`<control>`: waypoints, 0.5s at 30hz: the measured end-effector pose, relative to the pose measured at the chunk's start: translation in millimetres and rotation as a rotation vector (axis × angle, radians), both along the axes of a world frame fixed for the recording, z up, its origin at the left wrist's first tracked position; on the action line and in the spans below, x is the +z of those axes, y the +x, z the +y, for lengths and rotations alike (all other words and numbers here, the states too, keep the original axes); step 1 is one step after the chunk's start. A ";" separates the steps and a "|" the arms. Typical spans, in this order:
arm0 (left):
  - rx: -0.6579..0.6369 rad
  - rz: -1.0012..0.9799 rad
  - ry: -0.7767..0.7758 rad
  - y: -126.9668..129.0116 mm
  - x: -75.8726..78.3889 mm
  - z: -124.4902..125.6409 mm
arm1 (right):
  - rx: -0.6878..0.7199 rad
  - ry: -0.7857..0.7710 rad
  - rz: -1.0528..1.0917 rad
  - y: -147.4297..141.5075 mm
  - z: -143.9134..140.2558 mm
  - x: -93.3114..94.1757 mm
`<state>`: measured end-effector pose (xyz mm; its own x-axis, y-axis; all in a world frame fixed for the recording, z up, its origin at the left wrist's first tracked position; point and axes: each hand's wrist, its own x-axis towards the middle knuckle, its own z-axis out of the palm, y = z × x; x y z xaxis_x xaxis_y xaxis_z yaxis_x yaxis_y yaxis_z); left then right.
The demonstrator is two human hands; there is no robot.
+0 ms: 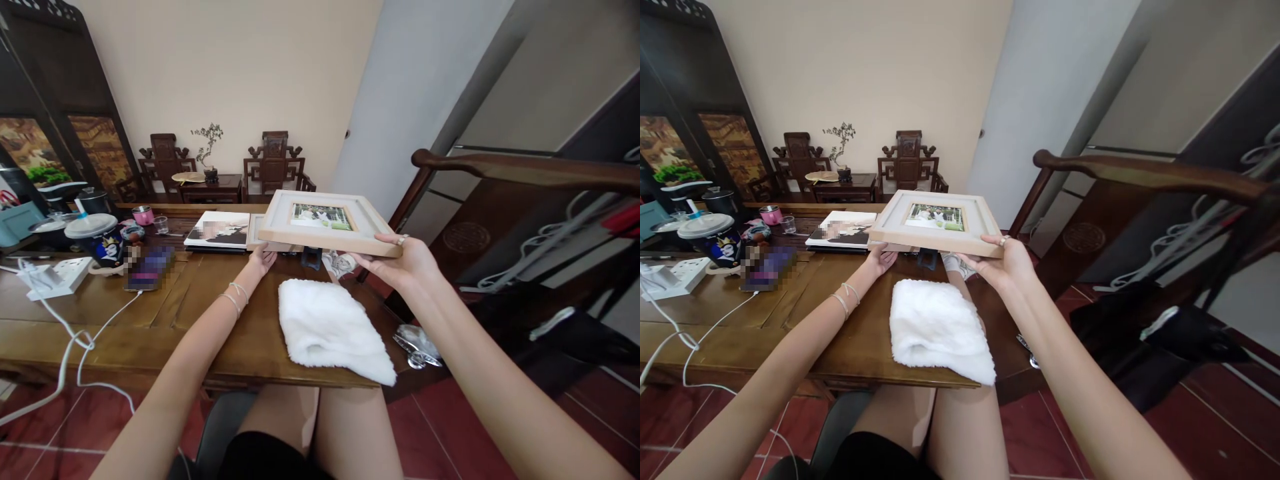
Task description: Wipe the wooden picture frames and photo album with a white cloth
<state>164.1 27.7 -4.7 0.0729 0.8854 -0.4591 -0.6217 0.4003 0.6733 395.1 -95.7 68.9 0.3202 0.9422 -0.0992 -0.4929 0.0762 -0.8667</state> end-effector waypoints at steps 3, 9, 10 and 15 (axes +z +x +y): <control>-0.014 -0.017 -0.010 -4.0 2.5 7.8 | -0.024 -0.027 0.033 1.6 -2.3 0.4; -0.116 -0.045 0.040 -5.4 13.6 15.4 | -0.015 0.018 0.017 8.6 -4.5 5.9; -0.127 -0.048 0.053 -5.3 15.6 15.9 | -0.023 0.014 0.022 9.1 -6.0 8.2; -0.208 -0.007 0.144 -12.7 27.5 9.7 | -0.111 -0.039 0.150 6.4 -20.9 29.3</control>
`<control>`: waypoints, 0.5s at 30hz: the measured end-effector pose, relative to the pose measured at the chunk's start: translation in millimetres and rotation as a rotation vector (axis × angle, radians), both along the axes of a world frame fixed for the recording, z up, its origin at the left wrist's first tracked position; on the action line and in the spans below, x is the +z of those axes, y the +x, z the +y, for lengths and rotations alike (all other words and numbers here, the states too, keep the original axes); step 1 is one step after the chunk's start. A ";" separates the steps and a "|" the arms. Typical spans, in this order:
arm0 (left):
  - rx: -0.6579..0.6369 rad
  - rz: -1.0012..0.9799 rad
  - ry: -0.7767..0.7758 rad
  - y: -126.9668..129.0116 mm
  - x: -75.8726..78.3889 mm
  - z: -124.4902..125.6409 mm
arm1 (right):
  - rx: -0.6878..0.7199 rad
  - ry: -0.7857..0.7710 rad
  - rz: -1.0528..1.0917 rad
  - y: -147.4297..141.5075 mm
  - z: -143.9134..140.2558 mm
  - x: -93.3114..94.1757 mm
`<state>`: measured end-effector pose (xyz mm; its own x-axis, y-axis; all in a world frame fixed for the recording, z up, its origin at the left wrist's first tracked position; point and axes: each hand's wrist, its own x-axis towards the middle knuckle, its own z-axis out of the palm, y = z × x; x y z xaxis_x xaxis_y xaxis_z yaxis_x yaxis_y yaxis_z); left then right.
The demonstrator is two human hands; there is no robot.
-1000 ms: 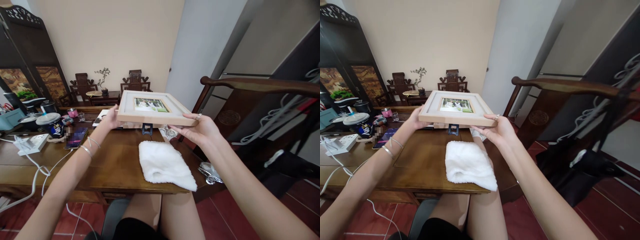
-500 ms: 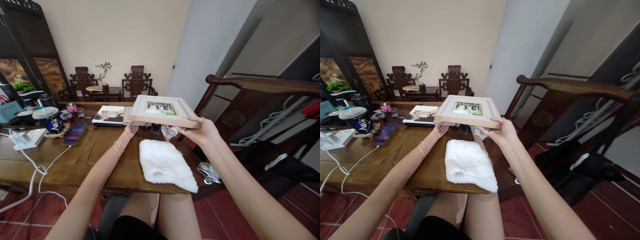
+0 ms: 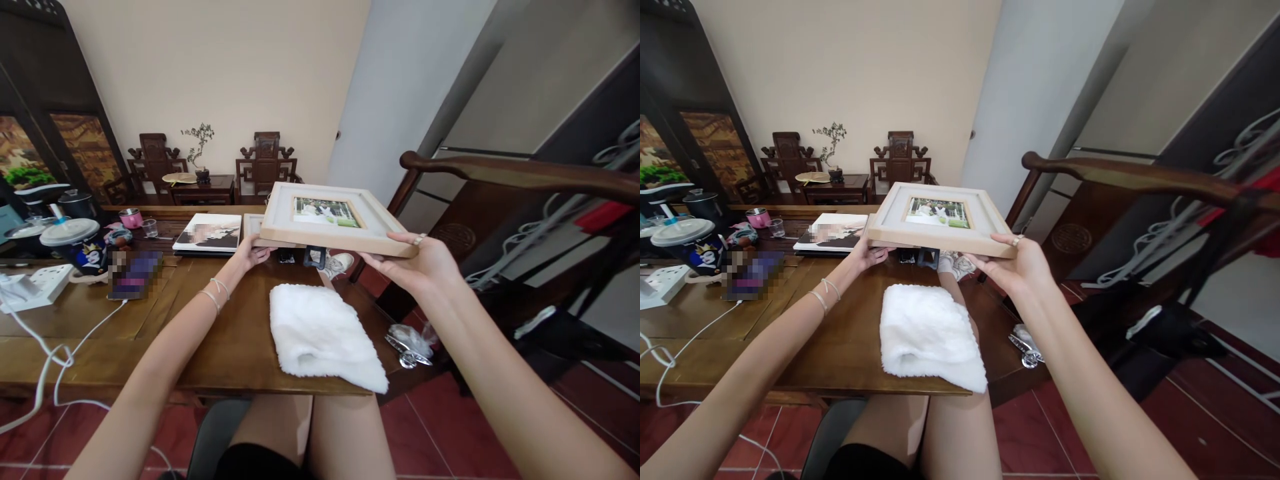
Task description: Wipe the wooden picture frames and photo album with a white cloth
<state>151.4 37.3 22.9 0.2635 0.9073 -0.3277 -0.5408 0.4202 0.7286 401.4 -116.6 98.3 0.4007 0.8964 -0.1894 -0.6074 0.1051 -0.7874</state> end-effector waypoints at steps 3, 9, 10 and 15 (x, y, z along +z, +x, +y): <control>-0.019 -0.003 0.062 -7.2 14.7 -10.7 | -0.036 0.028 0.034 -2.2 -8.8 15.8; 0.025 -0.029 0.103 -29.6 60.1 -43.2 | -0.090 0.073 0.052 -3.5 -19.5 43.0; 0.036 -0.017 0.114 -35.7 67.2 -50.6 | -0.087 0.080 0.050 -3.5 -20.8 46.5; 0.085 0.051 0.149 -75.5 90.6 -95.8 | -0.092 0.102 0.032 -4.8 -22.7 58.4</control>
